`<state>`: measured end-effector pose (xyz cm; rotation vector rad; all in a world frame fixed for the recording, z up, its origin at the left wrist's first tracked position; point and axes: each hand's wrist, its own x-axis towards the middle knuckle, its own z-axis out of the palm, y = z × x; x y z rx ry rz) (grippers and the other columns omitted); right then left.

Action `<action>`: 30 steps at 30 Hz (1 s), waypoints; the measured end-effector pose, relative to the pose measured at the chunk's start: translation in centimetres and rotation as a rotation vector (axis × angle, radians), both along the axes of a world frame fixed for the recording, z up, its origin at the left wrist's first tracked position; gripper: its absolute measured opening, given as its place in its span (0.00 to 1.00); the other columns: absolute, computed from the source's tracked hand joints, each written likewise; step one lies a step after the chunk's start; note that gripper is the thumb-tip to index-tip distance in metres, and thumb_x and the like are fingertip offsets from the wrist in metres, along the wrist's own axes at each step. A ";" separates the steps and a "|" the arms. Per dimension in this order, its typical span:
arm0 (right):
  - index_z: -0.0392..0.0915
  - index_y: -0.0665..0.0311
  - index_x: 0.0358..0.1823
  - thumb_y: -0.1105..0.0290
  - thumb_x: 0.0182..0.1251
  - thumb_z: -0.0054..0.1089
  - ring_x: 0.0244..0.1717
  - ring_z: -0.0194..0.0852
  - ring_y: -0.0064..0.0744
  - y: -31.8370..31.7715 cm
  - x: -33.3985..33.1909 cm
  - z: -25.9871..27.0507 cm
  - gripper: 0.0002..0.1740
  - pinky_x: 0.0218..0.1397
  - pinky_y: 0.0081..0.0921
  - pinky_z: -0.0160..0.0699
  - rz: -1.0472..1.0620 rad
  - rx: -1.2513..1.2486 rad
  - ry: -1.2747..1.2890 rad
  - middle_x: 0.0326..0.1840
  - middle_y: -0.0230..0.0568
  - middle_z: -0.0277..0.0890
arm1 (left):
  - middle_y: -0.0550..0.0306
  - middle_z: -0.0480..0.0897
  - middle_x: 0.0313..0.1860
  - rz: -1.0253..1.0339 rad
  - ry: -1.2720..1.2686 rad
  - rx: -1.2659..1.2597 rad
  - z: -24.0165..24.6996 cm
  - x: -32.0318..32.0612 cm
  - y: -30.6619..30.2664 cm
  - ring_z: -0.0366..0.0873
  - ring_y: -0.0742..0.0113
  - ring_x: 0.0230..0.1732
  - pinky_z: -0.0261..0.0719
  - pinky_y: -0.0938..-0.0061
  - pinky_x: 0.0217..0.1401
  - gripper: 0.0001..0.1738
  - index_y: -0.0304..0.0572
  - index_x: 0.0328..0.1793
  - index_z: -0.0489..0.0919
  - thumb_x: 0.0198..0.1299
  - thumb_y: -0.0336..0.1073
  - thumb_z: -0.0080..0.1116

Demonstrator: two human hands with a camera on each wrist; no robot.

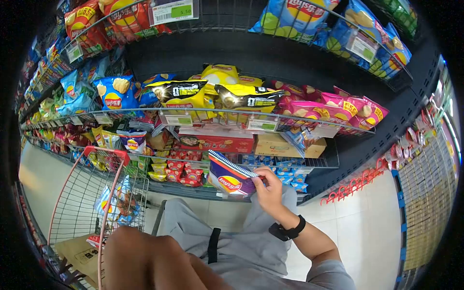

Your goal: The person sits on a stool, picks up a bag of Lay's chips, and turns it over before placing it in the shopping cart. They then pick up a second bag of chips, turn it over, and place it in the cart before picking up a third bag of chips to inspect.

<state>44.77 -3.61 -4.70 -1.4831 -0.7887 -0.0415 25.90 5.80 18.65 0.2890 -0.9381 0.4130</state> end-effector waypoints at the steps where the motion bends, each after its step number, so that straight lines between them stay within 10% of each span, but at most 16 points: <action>1: 0.72 0.71 0.39 0.78 0.66 0.56 0.42 0.68 0.23 -0.4 -0.3 0.2 0.04 0.45 0.18 0.68 -0.011 -0.009 0.015 0.42 0.40 0.71 | 0.37 0.79 0.39 -0.003 -0.022 0.019 0.0 0.3 0.2 0.79 0.64 0.31 0.79 0.78 0.33 0.11 0.26 0.32 0.83 0.56 0.32 0.65; 9: 0.74 0.72 0.38 0.78 0.65 0.57 0.39 0.71 0.22 0.0 -1.5 0.7 0.04 0.43 0.18 0.72 0.005 -0.029 0.012 0.41 0.39 0.73 | 0.44 0.80 0.40 0.257 -0.004 0.270 0.1 -2.1 2.2 0.78 0.69 0.31 0.81 0.87 0.35 0.07 0.31 0.39 0.83 0.56 0.28 0.65; 22: 0.75 0.72 0.40 0.80 0.64 0.57 0.42 0.71 0.22 3.3 -3.3 3.4 0.05 0.44 0.17 0.71 0.197 -0.006 0.012 0.42 0.38 0.72 | 0.41 0.80 0.45 0.404 -0.185 0.542 0.5 -3.1 5.7 0.79 0.57 0.42 0.80 0.74 0.45 0.09 0.29 0.41 0.81 0.60 0.30 0.57; 30: 0.78 0.74 0.40 0.83 0.61 0.56 0.54 0.74 0.32 6.5 -3.8 3.9 0.06 0.57 0.26 0.73 0.447 -0.100 0.076 0.54 0.49 0.74 | 0.39 0.80 0.48 0.951 -0.081 0.651 -3.1 -5.1 9.8 0.79 0.50 0.49 0.79 0.66 0.51 0.11 0.29 0.42 0.80 0.62 0.32 0.52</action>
